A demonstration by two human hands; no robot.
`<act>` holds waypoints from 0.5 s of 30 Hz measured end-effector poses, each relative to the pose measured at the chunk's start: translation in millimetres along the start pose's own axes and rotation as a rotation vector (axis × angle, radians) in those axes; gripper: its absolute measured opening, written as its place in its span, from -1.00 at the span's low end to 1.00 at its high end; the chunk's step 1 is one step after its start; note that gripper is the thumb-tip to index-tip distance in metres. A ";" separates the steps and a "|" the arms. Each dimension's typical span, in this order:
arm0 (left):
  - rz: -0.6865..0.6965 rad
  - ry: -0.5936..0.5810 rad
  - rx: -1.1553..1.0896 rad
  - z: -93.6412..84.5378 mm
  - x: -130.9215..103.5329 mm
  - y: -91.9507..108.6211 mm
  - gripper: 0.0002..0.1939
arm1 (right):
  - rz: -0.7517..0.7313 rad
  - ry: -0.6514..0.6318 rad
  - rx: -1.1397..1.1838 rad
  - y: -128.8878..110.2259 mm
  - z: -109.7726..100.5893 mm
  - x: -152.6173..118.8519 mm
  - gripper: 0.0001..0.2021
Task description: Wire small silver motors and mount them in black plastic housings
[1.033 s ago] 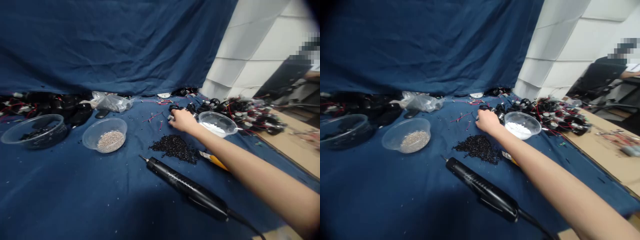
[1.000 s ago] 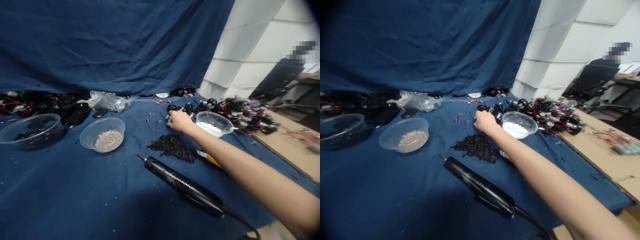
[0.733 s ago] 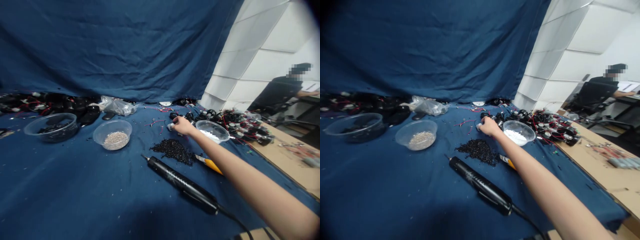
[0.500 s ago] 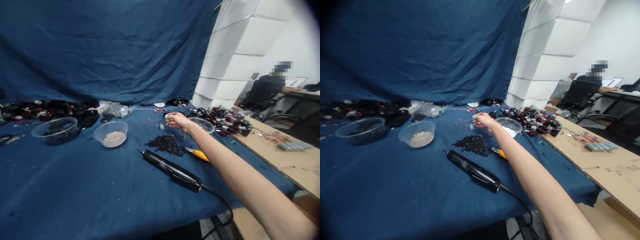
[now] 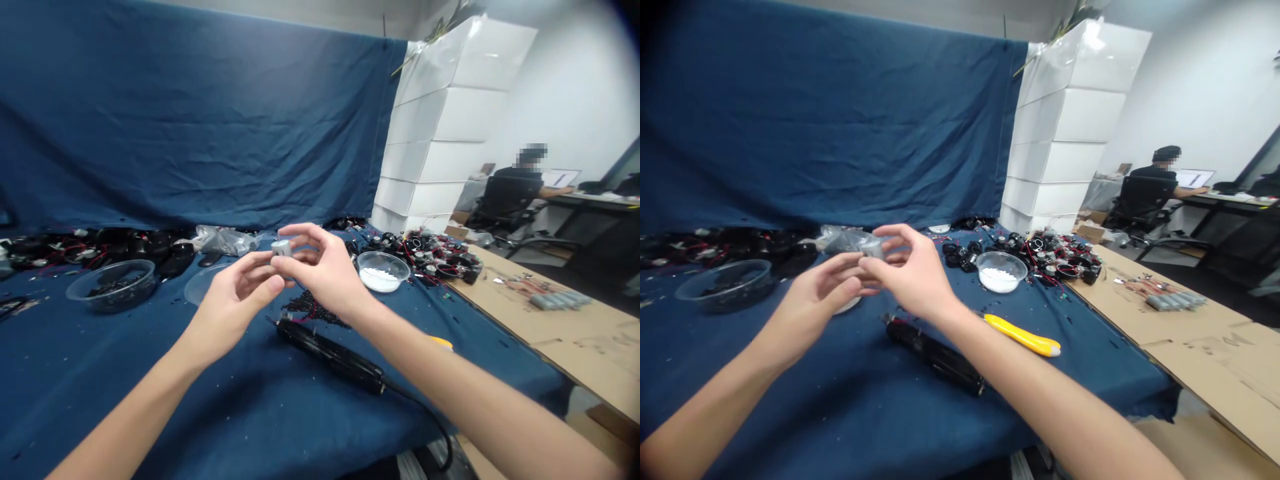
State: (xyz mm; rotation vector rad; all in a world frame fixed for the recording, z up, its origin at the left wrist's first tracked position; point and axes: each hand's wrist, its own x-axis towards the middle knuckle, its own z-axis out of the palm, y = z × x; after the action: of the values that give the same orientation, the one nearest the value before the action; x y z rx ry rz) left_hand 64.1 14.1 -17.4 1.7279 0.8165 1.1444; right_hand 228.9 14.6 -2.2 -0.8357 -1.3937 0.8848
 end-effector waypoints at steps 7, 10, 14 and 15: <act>-0.098 0.150 0.023 0.1 -8.0 -12.0 -0.57 | 0.076 0.077 0.049 19.8 11.3 -28.7 -0.54; -0.302 0.041 -0.192 0.8 -5.6 -28.4 -0.61 | 0.113 0.081 -0.079 34.8 9.7 -30.7 -0.58; -0.444 -0.045 -0.350 11.2 1.9 -49.6 -0.70 | 0.123 -0.030 -0.279 36.7 -7.5 -52.4 -0.58; -0.483 -0.020 -0.383 15.0 3.9 -54.0 -0.74 | 0.125 -0.073 -0.337 34.3 -20.2 -61.1 -0.55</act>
State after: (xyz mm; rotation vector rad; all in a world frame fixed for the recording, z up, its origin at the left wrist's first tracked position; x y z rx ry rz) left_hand 76.7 34.1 -68.4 1.1442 0.8759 0.8802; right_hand 249.2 -24.1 -60.5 -1.1659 -1.5941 0.7906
